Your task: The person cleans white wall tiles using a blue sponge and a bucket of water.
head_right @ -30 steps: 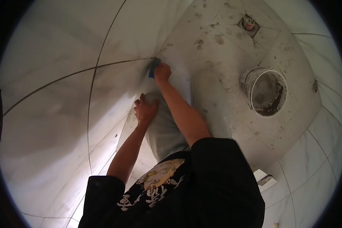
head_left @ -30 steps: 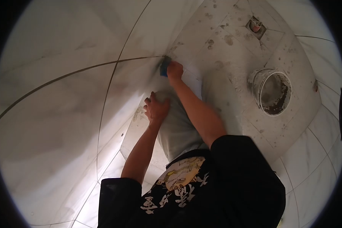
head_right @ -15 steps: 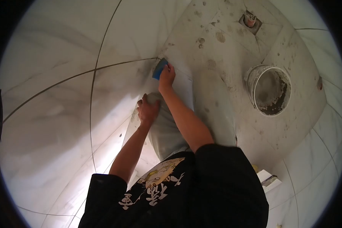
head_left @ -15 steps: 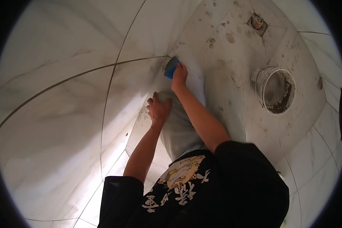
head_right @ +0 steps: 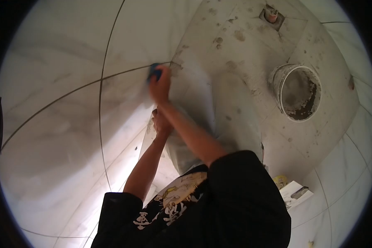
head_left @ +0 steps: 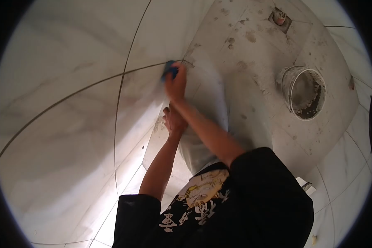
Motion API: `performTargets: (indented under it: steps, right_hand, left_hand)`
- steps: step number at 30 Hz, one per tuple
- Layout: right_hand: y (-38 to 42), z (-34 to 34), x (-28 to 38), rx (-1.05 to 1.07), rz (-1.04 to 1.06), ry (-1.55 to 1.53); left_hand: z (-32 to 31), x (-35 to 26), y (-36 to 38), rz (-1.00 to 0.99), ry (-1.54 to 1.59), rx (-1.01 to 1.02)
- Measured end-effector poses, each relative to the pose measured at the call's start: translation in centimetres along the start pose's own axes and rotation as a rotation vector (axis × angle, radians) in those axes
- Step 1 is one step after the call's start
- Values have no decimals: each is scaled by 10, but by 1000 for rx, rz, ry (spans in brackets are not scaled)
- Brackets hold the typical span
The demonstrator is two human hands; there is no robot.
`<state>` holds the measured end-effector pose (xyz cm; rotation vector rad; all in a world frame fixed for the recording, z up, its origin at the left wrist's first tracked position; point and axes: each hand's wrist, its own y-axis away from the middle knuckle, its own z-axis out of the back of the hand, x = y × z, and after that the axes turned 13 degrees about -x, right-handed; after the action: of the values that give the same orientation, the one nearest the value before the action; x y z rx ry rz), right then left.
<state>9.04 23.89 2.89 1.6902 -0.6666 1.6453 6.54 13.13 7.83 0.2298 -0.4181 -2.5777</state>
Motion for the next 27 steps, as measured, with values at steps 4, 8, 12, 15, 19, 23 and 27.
performTargets:
  steps: [4,8,12,15,19,23,27]
  right_hand:
    - [-30,1,-75,-96,-212,177]
    - [-39,2,-84,-51,-481,238]
    - [-54,30,-96,209,-461,362]
    - [-60,20,-99,-147,-403,-11]
    - [-23,3,-97,-48,-217,406]
    - [-57,32,-63,152,-441,322]
    - [-16,-10,-68,-65,-223,269]
  left_hand:
    - [-1,9,2,77,-52,101]
    - [-3,10,3,68,-51,77]
    - [1,5,2,101,-58,93]
    - [0,5,4,100,-75,79]
    - [3,3,2,87,-70,101]
    - [-2,7,-1,79,-45,110]
    - [0,10,4,39,-14,108]
